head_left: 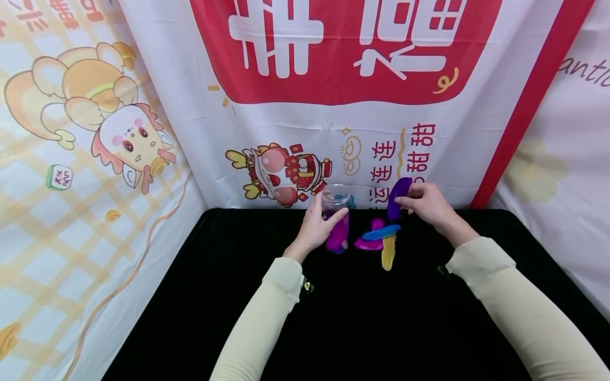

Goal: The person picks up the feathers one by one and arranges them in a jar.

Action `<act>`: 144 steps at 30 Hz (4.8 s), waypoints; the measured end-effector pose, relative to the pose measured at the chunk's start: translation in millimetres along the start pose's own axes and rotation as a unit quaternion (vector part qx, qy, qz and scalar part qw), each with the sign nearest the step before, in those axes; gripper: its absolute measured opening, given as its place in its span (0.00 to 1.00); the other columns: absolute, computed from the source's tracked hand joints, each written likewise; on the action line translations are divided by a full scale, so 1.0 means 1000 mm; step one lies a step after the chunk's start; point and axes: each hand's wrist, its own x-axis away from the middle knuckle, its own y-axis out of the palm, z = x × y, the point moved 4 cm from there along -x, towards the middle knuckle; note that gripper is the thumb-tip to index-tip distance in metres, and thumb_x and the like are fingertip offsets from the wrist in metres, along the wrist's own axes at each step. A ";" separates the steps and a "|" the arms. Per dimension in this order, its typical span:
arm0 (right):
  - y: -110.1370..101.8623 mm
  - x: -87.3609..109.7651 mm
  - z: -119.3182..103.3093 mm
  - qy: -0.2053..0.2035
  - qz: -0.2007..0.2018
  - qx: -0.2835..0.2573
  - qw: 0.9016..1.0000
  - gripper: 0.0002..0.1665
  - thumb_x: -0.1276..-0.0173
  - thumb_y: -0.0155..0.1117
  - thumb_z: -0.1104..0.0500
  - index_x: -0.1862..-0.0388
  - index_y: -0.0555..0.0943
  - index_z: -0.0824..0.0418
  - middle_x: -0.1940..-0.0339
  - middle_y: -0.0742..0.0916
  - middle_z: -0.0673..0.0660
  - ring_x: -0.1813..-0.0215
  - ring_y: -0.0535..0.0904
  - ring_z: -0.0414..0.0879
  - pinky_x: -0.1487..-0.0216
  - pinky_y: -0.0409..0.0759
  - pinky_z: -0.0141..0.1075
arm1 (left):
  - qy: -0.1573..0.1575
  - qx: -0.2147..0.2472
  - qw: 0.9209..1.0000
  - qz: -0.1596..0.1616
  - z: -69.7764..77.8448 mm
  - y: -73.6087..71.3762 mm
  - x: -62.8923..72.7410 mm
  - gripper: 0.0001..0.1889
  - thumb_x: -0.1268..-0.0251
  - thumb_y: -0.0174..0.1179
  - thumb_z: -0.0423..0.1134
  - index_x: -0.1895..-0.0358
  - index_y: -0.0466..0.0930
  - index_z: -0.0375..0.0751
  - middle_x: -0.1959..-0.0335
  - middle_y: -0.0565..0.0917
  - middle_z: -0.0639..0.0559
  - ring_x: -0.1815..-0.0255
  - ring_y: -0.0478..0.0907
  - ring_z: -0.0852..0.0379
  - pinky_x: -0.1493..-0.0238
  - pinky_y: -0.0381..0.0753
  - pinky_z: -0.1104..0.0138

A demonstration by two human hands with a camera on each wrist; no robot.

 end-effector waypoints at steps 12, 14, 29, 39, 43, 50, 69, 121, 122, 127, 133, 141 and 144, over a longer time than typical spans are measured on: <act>0.002 0.000 -0.016 -0.014 -0.003 -0.001 1.000 0.16 0.25 0.66 0.61 0.50 0.83 0.75 0.64 0.90 0.61 0.70 0.81 0.45 0.67 0.82 0.33 | -0.007 -0.003 1.000 0.002 0.001 0.000 0.000 0.42 0.32 0.65 0.62 0.22 0.56 0.52 0.26 0.67 0.43 0.28 0.70 0.50 0.36 0.78 0.55; 0.002 0.000 -0.018 -0.015 -0.003 -0.003 1.000 0.16 0.25 0.66 0.61 0.49 0.83 0.74 0.62 0.90 0.61 0.70 0.81 0.44 0.66 0.82 0.33 | -0.005 -0.003 1.000 0.001 0.001 -0.001 0.000 0.43 0.32 0.65 0.61 0.22 0.55 0.50 0.26 0.66 0.42 0.28 0.70 0.49 0.36 0.78 0.55; 0.006 0.001 -0.025 -0.023 0.005 -0.029 0.999 0.18 0.27 0.68 0.59 0.47 0.83 0.73 0.56 0.91 0.61 0.62 0.86 0.42 0.62 0.86 0.33 | -0.004 -0.008 1.000 0.003 -0.001 0.001 0.000 0.43 0.33 0.65 0.62 0.22 0.55 0.52 0.26 0.67 0.45 0.29 0.71 0.49 0.36 0.78 0.54; 0.009 0.002 -0.034 -0.043 0.009 -0.032 0.999 0.15 0.28 0.70 0.59 0.51 0.85 0.71 0.63 0.91 0.57 0.68 0.84 0.46 0.67 0.83 0.34 | -0.006 0.001 1.000 0.000 0.000 0.001 0.001 0.43 0.32 0.65 0.62 0.22 0.55 0.51 0.27 0.68 0.45 0.31 0.73 0.51 0.36 0.78 0.55; 0.010 0.002 -0.036 -0.044 0.011 -0.043 0.998 0.14 0.28 0.70 0.60 0.52 0.85 0.71 0.64 0.91 0.57 0.70 0.85 0.44 0.68 0.84 0.35 | -0.003 -0.003 1.000 -0.003 -0.002 0.001 0.001 0.44 0.32 0.64 0.62 0.22 0.55 0.47 0.26 0.67 0.41 0.30 0.72 0.49 0.35 0.78 0.54; 0.009 0.001 -0.042 -0.056 0.016 -0.028 0.998 0.15 0.29 0.71 0.59 0.54 0.84 0.72 0.63 0.91 0.56 0.69 0.83 0.39 0.68 0.82 0.35 | -0.008 0.002 1.000 -0.002 -0.001 0.001 0.001 0.42 0.32 0.65 0.61 0.22 0.56 0.51 0.26 0.67 0.44 0.30 0.72 0.50 0.36 0.79 0.54; 0.012 -0.003 -0.056 -0.062 0.035 -0.014 0.997 0.12 0.29 0.71 0.57 0.57 0.87 0.67 0.68 0.90 0.54 0.68 0.80 0.44 0.67 0.78 0.35 | -0.009 -0.004 1.000 -0.001 0.001 0.000 0.001 0.41 0.32 0.64 0.61 0.23 0.56 0.52 0.26 0.67 0.46 0.29 0.70 0.51 0.34 0.77 0.57; 0.037 -0.011 -0.095 -0.117 0.041 -0.039 0.991 0.14 0.27 0.69 0.56 0.57 0.88 0.68 0.63 0.91 0.60 0.63 0.82 0.51 0.63 0.80 0.38 | -0.012 -0.004 1.000 0.000 -0.003 0.001 -0.001 0.45 0.33 0.64 0.63 0.20 0.53 0.54 0.26 0.67 0.49 0.29 0.71 0.51 0.36 0.78 0.55; 0.037 -0.011 -0.095 -0.117 0.041 -0.040 0.991 0.14 0.28 0.70 0.56 0.57 0.88 0.68 0.64 0.90 0.60 0.63 0.82 0.51 0.63 0.80 0.39 | -0.012 -0.003 1.000 0.000 -0.003 0.001 -0.001 0.45 0.33 0.64 0.63 0.20 0.53 0.53 0.26 0.67 0.49 0.29 0.71 0.51 0.36 0.79 0.54; 0.039 -0.012 -0.095 -0.131 0.042 -0.041 0.990 0.15 0.27 0.69 0.54 0.59 0.88 0.67 0.65 0.90 0.60 0.64 0.82 0.52 0.64 0.81 0.39 | -0.009 0.000 1.000 -0.001 -0.004 0.002 0.000 0.45 0.33 0.64 0.63 0.20 0.53 0.53 0.27 0.67 0.48 0.30 0.72 0.51 0.36 0.79 0.54; 0.041 -0.013 -0.097 -0.148 0.059 -0.049 0.986 0.14 0.27 0.69 0.55 0.63 0.88 0.67 0.69 0.89 0.59 0.66 0.83 0.57 0.68 0.81 0.38 | -0.009 0.004 1.000 -0.003 -0.005 0.002 -0.001 0.44 0.33 0.64 0.64 0.21 0.54 0.54 0.27 0.67 0.47 0.31 0.72 0.52 0.37 0.79 0.55; 0.042 -0.012 -0.105 -0.156 0.072 -0.053 0.984 0.14 0.27 0.69 0.57 0.63 0.88 0.70 0.70 0.89 0.57 0.66 0.84 0.56 0.68 0.81 0.38 | -0.011 0.004 1.000 -0.004 -0.004 0.001 -0.002 0.43 0.31 0.64 0.61 0.20 0.53 0.53 0.27 0.67 0.45 0.30 0.71 0.52 0.36 0.78 0.54; 0.044 -0.003 -0.118 -0.155 0.073 -0.059 0.984 0.13 0.27 0.68 0.62 0.61 0.87 0.73 0.68 0.89 0.65 0.67 0.83 0.57 0.68 0.81 0.34 | -0.011 0.000 1.000 -0.004 -0.005 0.001 -0.002 0.44 0.32 0.64 0.62 0.20 0.53 0.51 0.27 0.67 0.47 0.29 0.71 0.52 0.35 0.78 0.54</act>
